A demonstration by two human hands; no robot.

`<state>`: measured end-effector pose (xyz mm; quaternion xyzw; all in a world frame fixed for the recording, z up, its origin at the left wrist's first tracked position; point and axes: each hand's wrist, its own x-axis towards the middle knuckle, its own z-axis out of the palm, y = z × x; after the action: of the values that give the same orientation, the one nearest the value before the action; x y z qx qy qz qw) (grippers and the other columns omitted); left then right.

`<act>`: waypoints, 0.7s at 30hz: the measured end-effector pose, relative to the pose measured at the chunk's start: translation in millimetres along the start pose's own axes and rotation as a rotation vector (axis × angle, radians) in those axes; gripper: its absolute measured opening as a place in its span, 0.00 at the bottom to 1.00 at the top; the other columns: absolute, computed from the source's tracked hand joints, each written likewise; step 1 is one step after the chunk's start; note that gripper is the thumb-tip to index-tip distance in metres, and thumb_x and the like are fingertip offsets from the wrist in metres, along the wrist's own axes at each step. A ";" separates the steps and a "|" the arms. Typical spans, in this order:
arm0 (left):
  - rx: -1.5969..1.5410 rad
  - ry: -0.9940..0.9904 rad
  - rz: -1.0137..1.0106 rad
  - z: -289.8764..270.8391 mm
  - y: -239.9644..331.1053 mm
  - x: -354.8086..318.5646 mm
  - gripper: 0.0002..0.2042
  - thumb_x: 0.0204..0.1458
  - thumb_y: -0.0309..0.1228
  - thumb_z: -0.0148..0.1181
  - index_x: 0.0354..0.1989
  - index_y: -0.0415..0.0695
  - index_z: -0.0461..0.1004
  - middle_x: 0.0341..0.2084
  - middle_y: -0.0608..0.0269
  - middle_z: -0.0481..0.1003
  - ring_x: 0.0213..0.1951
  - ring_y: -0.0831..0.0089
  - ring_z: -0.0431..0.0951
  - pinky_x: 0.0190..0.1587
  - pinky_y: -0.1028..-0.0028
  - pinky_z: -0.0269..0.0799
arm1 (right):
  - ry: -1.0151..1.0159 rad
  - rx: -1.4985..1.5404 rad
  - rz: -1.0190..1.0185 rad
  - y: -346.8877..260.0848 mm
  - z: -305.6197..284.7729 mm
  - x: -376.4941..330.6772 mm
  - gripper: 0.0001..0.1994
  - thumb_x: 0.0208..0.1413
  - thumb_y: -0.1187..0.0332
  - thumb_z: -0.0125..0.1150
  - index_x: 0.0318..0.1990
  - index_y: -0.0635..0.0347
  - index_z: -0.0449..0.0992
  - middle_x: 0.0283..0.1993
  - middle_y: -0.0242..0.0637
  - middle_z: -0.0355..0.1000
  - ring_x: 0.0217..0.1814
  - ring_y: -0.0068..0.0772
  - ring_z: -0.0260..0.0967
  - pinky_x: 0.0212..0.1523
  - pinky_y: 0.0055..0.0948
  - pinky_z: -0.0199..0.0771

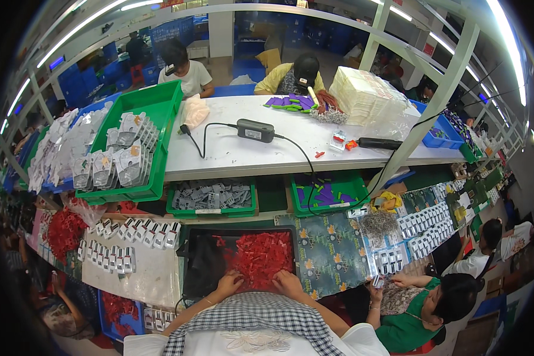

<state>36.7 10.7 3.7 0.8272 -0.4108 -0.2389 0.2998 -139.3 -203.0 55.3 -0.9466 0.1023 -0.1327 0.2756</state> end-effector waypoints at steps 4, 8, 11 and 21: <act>-0.003 0.036 -0.001 -0.4 1.5 -0.3 0.15 0.49 0.38 0.57 0.41 0.41 0.75 0.44 0.52 0.72 0.46 0.55 0.72 0.49 0.64 0.69 | -0.015 -0.003 0.008 0.5 0.0 -0.1 0.09 0.47 0.65 0.62 0.34 0.55 0.71 0.32 0.36 0.68 0.34 0.38 0.71 0.33 0.35 0.70; 0.012 0.054 -0.008 -0.8 2.4 0.0 0.15 0.50 0.38 0.56 0.40 0.39 0.75 0.42 0.52 0.73 0.45 0.54 0.73 0.47 0.64 0.70 | -0.014 -0.004 0.015 0.6 0.9 0.1 0.09 0.47 0.65 0.62 0.34 0.55 0.71 0.32 0.36 0.68 0.34 0.38 0.71 0.33 0.35 0.70; 0.016 0.062 -0.006 -2.5 3.4 0.6 0.16 0.50 0.39 0.57 0.39 0.38 0.75 0.41 0.52 0.73 0.43 0.54 0.73 0.47 0.64 0.70 | -0.016 -0.008 0.025 1.0 1.8 -0.4 0.08 0.47 0.65 0.62 0.34 0.55 0.71 0.31 0.36 0.68 0.34 0.38 0.71 0.33 0.35 0.70; -0.015 0.058 -0.053 0.1 2.4 1.3 0.16 0.49 0.40 0.58 0.36 0.38 0.76 0.39 0.51 0.73 0.42 0.54 0.74 0.46 0.63 0.69 | -0.015 -0.006 0.010 1.9 2.4 -0.1 0.08 0.47 0.65 0.62 0.33 0.56 0.72 0.31 0.36 0.68 0.33 0.38 0.71 0.33 0.35 0.70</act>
<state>36.1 8.4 5.2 0.8421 -0.3782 -0.2257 0.3113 -138.9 -203.3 52.2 -0.9479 0.1052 -0.1239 0.2741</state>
